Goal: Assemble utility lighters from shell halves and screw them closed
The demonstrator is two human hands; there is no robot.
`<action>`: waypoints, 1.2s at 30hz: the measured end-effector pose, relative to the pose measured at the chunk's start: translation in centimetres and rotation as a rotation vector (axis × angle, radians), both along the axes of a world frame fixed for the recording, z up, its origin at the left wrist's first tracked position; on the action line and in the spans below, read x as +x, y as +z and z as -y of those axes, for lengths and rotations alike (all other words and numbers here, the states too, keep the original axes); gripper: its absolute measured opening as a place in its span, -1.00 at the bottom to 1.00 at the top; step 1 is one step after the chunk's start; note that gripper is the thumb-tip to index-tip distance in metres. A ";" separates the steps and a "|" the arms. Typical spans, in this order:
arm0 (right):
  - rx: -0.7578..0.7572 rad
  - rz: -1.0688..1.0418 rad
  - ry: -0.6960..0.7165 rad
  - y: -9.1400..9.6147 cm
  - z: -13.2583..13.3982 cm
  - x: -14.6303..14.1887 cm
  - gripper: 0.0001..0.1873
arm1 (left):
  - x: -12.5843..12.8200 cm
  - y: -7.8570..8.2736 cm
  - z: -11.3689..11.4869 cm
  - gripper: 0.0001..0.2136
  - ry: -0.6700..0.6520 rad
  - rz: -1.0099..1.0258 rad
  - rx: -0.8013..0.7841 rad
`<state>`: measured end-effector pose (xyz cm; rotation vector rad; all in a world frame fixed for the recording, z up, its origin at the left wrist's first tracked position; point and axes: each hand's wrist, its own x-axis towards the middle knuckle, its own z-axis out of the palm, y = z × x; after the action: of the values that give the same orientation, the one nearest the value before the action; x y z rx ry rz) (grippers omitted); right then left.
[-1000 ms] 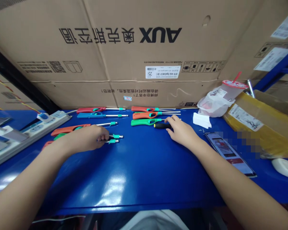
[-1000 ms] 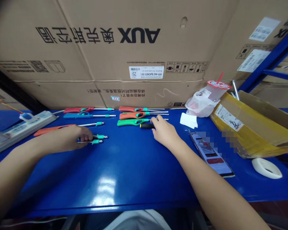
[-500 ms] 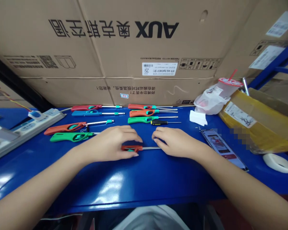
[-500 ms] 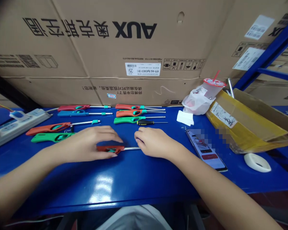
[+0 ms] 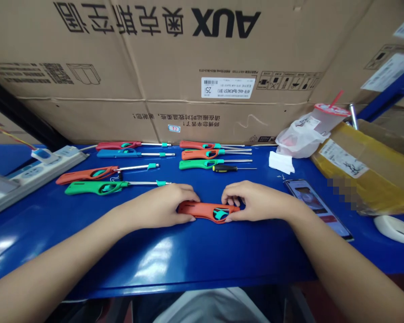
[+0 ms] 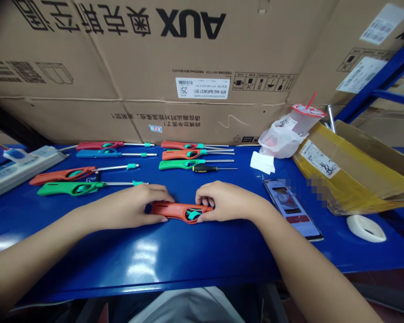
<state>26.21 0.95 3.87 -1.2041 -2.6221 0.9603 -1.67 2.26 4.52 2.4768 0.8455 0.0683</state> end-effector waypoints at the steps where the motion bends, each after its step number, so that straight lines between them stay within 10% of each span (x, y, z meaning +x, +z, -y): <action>1: -0.031 -0.010 -0.005 0.0 -0.1 0.4 -0.70 | 0.2 -0.4 0.0 -0.75 -0.014 0.043 -0.005; 12: -0.091 -0.005 -0.029 0.0 -1.0 1.9 -0.64 | -0.1 -5.1 -1.0 -0.70 0.211 0.402 -0.025; 36: 0.437 0.004 -0.048 -2.9 -0.7 -0.6 -0.75 | 0.6 -5.7 -0.7 -0.74 0.316 0.547 -0.086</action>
<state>25.58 1.60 0.92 -1.1440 -2.5975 0.3441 -1.07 2.91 -1.20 2.0619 0.9513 0.7629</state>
